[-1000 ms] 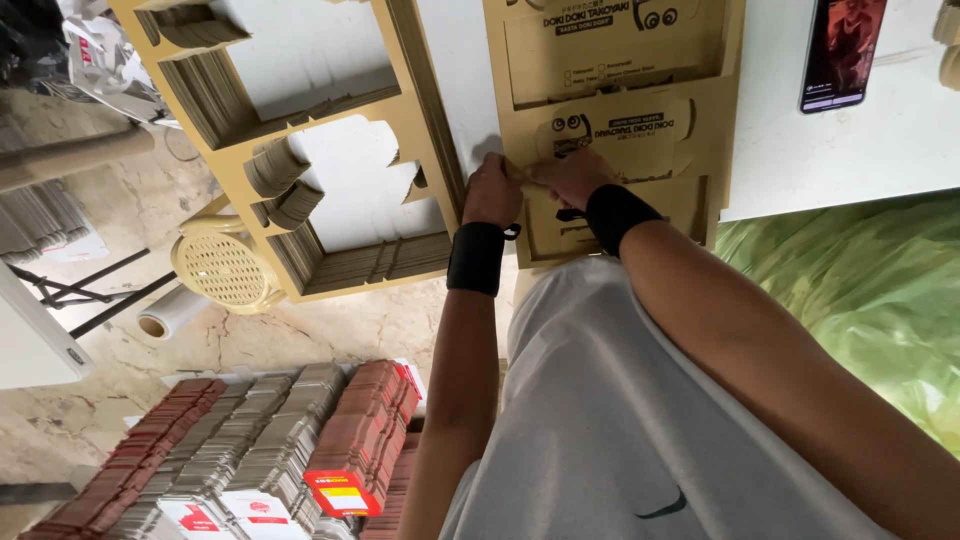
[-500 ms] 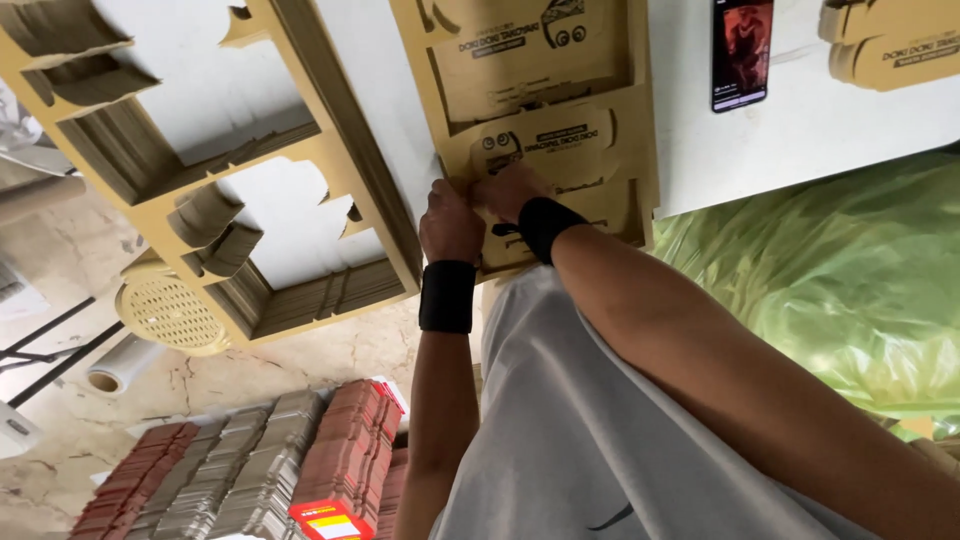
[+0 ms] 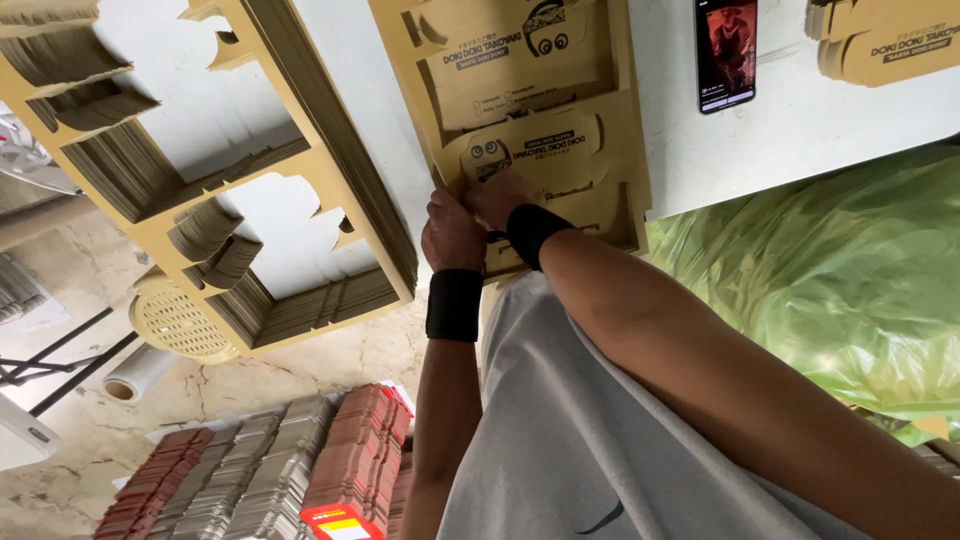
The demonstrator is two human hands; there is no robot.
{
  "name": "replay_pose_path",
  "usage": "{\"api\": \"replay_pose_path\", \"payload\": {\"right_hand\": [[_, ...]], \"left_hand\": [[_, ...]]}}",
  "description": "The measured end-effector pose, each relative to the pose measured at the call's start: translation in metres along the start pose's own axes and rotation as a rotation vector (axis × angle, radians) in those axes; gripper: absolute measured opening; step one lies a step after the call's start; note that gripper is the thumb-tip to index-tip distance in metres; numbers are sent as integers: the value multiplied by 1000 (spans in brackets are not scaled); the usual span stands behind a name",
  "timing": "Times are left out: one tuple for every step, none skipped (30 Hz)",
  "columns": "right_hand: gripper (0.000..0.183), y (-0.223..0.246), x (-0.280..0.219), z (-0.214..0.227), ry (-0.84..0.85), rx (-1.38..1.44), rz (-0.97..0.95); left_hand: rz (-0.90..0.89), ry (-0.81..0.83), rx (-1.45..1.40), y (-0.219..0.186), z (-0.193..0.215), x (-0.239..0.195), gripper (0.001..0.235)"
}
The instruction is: Folding flat cardboard sheets into boxes and stacking them on a table.
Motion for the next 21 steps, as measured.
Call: {"api": "replay_pose_path", "payload": {"right_hand": [[45,-1,-1,0,2,17,-4],[45,-2,-1,0,3,16,-6],[45,-1,0,-1,5,32,-7],[45,-1,0,-2,7,49,-7],[45,-1,0,-2,7,47,-5],[44,0,0,-2,8,64,-6],[44,0,0,-1,7,82,-6],[44,0,0,-1,4,82,-4],[44,1,0,-1,4,101,-6],[44,1,0,-1,4,120,-8],[44,0,-2,-1,3,120,-6],[43,-1,-4,-1,3,140,-6],[43,-1,-5,0,0,159,-4],[43,0,-5,1,-4,160,0],[43,2,-6,0,-6,183,0],[43,2,-7,0,-7,206,0],[43,1,-8,1,-11,212,2],[43,-1,-9,2,-13,238,1],[43,-3,-9,6,-17,261,0],[43,-5,-7,7,-23,265,1],[39,-8,-4,6,-25,278,-31]], "left_hand": [[5,-9,12,-3,2,-1,24],[6,-8,10,-5,-1,-1,24],[14,-14,44,-6,-3,-1,23],[23,-21,77,-7,-5,-1,23],[25,-23,77,-7,-6,-1,23],[42,9,32,-7,-8,-2,24],[56,40,-13,-8,-11,-2,26],[55,36,-13,-9,-10,-2,26],[62,39,-8,-9,-10,-2,26],[69,43,-3,-10,-10,-3,26],[68,40,-3,-8,-10,-3,26],[65,49,-47,-6,-11,-3,26],[60,56,-91,-6,-12,-2,26],[58,51,-91,-1,-3,-2,26],[51,66,-148,3,6,-3,23],[45,81,-206,7,14,-5,21],[38,79,-203,17,9,-9,21],[116,90,-394,29,2,-13,29],[194,100,-588,38,-7,-17,37],[187,98,-588,41,-19,-19,37],[214,197,-508,47,-34,-25,41]]}}
Point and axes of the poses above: each hand's wrist, its own x-axis towards the middle knuckle, its own z-axis out of the back of the hand, y = z × x, the point moved 4 cm from there along x, towards the middle knuckle, and after that the axes turned 8 degrees about -z, right-handed, at the moved point
